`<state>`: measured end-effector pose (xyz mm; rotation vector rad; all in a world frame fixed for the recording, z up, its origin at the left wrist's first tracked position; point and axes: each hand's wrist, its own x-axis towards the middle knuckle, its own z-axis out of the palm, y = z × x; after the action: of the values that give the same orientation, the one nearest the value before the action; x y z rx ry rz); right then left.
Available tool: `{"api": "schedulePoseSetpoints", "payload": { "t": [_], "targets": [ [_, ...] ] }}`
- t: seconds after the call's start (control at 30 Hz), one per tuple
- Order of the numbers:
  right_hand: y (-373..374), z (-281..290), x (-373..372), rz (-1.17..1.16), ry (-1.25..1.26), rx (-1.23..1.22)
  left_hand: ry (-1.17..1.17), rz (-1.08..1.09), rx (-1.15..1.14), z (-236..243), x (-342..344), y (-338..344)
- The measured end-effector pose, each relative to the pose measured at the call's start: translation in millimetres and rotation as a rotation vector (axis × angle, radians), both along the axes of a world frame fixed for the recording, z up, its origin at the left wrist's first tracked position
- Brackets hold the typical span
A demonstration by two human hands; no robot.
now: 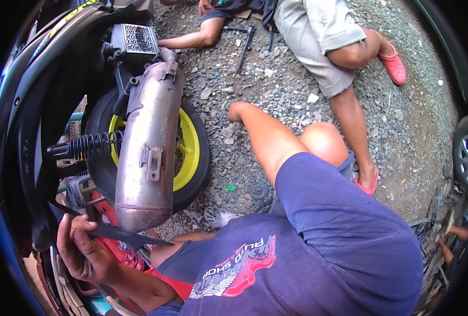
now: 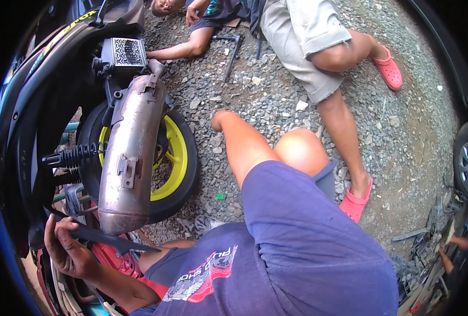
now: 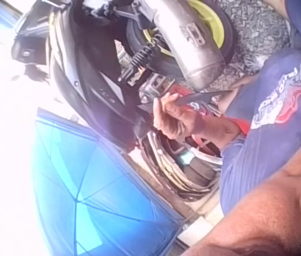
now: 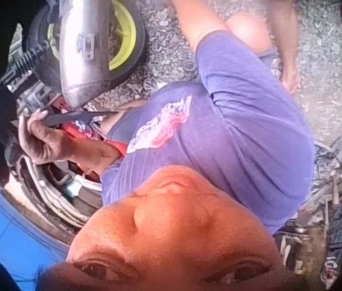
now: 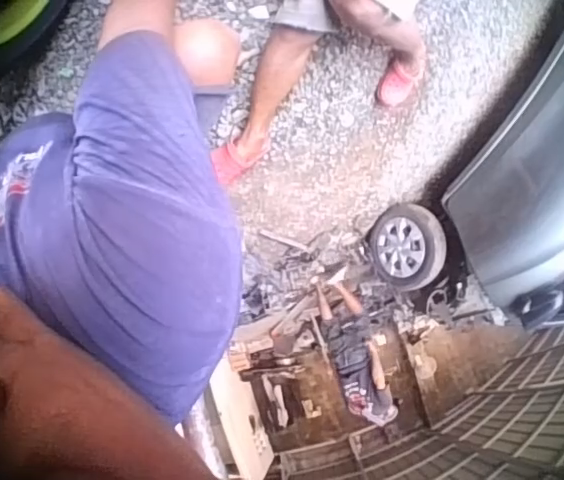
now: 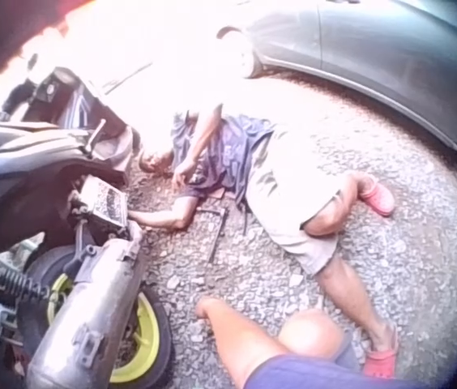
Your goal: Installing and securing an exhaust pipe on a motorcycle.
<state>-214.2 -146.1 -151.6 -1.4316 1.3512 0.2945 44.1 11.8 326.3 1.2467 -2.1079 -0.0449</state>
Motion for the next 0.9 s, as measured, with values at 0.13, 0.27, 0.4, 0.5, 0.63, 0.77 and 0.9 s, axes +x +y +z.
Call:
{"api": "schedulePoseSetpoints", "payload": {
  "t": [0.13,0.27,0.4,0.5,0.63,0.77,0.9],
  "targets": [
    [0,-1,6,-0.016,-0.021,-0.064,-0.015,0.000,0.006,3,0,2],
    [-1,-10,6,-0.020,-0.015,-0.083,-0.034,0.006,0.070,6,2,5],
    [-3,-19,7,0.015,0.025,-0.113,-0.030,0.031,0.100,3,6,1],
    [-2,-12,19,-0.042,0.017,-0.090,-0.094,-0.116,0.033,9,-3,-9],
    [4,-19,5,-0.098,-0.004,-0.123,-0.030,0.034,0.023,-7,-7,-21],
    [3,-7,6,-0.141,-0.016,-0.051,-0.080,0.086,0.066,-7,-11,-17],
    [2,1,8,-0.137,-0.023,-0.024,-0.213,0.027,0.437,-32,2,-22]
  ]
}}
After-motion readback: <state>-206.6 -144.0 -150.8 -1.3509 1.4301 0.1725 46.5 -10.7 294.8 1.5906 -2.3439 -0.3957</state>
